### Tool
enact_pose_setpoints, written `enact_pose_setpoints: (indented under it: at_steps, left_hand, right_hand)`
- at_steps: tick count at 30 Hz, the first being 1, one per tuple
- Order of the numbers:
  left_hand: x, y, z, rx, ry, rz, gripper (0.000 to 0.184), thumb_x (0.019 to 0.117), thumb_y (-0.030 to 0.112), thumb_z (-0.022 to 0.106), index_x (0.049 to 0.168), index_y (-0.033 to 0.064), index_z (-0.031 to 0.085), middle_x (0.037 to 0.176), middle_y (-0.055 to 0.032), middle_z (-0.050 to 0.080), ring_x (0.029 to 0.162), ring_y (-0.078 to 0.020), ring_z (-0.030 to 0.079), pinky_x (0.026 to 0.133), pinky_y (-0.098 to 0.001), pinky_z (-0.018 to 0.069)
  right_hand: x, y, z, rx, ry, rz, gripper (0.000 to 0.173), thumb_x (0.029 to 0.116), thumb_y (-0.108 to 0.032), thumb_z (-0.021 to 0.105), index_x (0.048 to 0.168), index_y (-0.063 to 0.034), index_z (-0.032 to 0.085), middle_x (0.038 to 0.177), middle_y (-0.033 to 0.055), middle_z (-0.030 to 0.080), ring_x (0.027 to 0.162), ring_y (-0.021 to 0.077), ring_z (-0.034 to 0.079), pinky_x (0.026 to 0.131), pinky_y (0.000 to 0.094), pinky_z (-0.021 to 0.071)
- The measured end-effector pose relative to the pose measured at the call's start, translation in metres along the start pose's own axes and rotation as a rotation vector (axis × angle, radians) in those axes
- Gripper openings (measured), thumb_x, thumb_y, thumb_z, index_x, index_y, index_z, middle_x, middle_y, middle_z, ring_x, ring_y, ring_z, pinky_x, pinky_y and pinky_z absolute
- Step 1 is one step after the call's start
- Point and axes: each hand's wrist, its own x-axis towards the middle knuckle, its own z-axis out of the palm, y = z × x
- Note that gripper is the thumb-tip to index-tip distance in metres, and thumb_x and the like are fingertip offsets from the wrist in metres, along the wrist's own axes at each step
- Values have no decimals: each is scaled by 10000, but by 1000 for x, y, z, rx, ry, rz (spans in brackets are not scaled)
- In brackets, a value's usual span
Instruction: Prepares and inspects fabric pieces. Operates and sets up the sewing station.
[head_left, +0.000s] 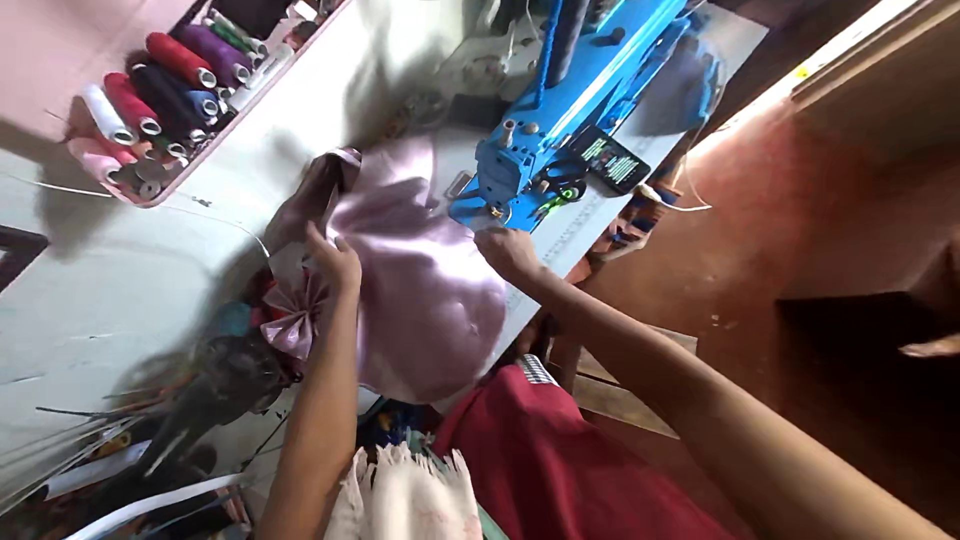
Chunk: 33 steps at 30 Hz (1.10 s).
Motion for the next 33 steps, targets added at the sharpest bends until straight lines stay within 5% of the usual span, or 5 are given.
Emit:
enact_pose_setpoints:
  at_steps: [3, 7, 11, 19, 33]
  left_hand:
    - [-30, -5, 8, -3, 103, 180, 836, 960, 274, 661, 1600, -40, 224, 1639, -349, 174, 1510, -515, 219, 1200, -611, 243]
    - [-119, -31, 49, 64, -416, 520, 579, 934, 316, 739, 1461, 143, 572, 1656, -215, 278, 1518, -389, 307, 1196, -575, 328]
    - [-161, -46, 83, 237, -753, 604, 644, 953, 417, 693, 1538, 250, 484, 1698, -188, 177, 1579, -376, 110, 1237, -588, 184]
    - [-172, -37, 96, 276, -740, 599, 571, 1006, 376, 616, 1552, 314, 462, 1695, -228, 146, 1572, -443, 44, 1246, -616, 36]
    - [-171, -42, 104, 218, -647, 641, 503, 993, 444, 587, 1473, 293, 577, 1650, -252, 276, 1542, -486, 172, 1236, -642, 65]
  right_hand:
    - [-40, 14, -5, 119, -132, 136, 291, 1059, -205, 520, 1042, -5, 730, 1006, 246, 723, 961, 472, 695, 787, 685, 509]
    - [-85, 18, 28, 217, -262, 249, 244, 1039, -206, 583, 1031, -35, 756, 960, 224, 733, 940, 443, 699, 815, 673, 513]
    - [-103, 5, 54, 284, -335, 313, 242, 1030, -202, 593, 1070, -28, 756, 1046, 218, 734, 1022, 433, 690, 878, 655, 505]
    - [-103, -15, 75, 281, -303, 388, 270, 1028, -210, 576, 1035, 14, 726, 1038, 239, 717, 1036, 438, 681, 874, 634, 504]
    - [-98, -26, 74, 126, -379, 216, 300, 1055, -75, 437, 1224, 78, 632, 1238, 283, 650, 1152, 460, 640, 903, 601, 511]
